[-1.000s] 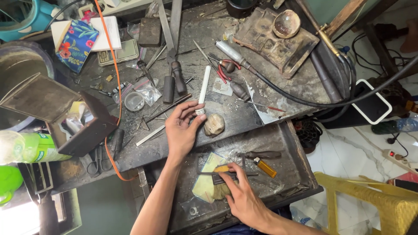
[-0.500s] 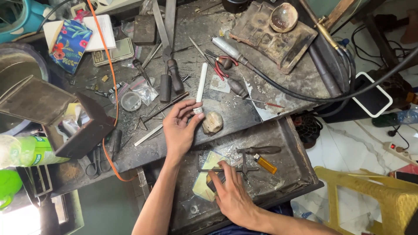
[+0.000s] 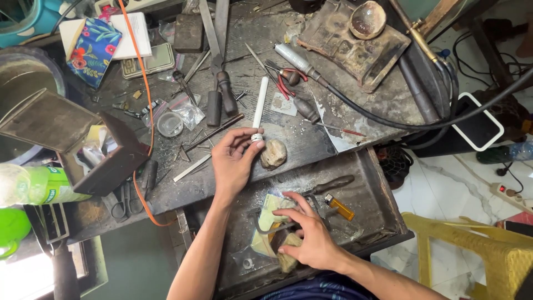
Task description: A person uses a hand file to smooth and shape a metal ring at a jewelry workbench, followed by brushing away the metal shavings.
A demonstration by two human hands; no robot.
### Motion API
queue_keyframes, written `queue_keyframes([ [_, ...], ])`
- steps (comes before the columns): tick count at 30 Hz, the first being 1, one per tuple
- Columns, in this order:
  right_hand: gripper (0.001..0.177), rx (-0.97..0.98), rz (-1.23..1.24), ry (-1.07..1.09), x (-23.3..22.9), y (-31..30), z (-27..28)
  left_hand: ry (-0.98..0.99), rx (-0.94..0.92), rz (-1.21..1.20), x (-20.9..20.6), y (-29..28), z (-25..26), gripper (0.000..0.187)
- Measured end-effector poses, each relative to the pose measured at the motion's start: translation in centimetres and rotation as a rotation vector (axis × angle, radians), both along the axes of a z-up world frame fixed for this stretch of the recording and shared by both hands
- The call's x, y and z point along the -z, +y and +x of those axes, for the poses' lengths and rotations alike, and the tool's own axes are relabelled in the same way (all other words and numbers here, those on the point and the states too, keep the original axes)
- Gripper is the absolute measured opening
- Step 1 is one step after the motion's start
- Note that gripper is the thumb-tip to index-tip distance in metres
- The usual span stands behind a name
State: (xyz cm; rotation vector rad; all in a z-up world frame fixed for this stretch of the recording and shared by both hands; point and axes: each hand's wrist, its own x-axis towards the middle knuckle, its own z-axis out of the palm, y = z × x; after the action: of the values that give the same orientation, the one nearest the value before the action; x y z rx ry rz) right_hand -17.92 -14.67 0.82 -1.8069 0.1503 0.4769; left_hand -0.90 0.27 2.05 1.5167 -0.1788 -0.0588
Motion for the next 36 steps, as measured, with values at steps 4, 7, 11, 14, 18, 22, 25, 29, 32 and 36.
queue_keyframes([
  [4,0.062,-0.079,0.029,-0.049,-0.4,-0.6,0.1,-0.008,-0.004,0.015,0.5,0.1,-0.3,0.021],
  [7,0.041,-0.097,0.143,-0.164,-0.2,-1.3,0.4,0.002,0.006,0.015,0.2,0.0,0.1,0.023],
  [11,0.060,-0.085,0.532,0.043,-0.7,-2.4,1.6,0.011,0.010,0.008,0.2,0.1,0.0,0.023],
  [14,0.074,-0.004,0.918,0.138,-0.2,-3.6,2.5,-0.012,0.023,0.000,0.1,0.2,-0.1,0.022],
  [18,0.058,0.077,1.020,0.006,0.2,-5.1,3.4,0.007,0.061,0.058,-1.0,0.4,-0.8,0.023],
  [22,0.038,0.326,0.487,-0.484,2.6,-7.1,5.7,-0.050,-0.004,-0.006,-1.5,-0.2,-1.6,0.036],
  [25,0.040,0.468,0.185,-0.836,-1.4,-6.0,8.9,-0.073,0.002,0.024,-1.4,-0.2,-2.2,0.037],
  [29,0.028,0.290,-0.004,-0.920,-3.8,-4.5,11.5,-0.117,-0.015,0.067,-1.8,0.8,-2.7,0.036],
  [32,0.027,0.250,-0.125,-0.911,-6.6,-4.6,10.8,-0.140,-0.014,0.104,-2.4,2.1,-2.9,0.033],
  [36,0.028,0.145,-0.047,-0.822,-4.5,-2.7,9.9,-0.239,-0.044,0.336,-3.1,2.9,-3.6,0.023],
])
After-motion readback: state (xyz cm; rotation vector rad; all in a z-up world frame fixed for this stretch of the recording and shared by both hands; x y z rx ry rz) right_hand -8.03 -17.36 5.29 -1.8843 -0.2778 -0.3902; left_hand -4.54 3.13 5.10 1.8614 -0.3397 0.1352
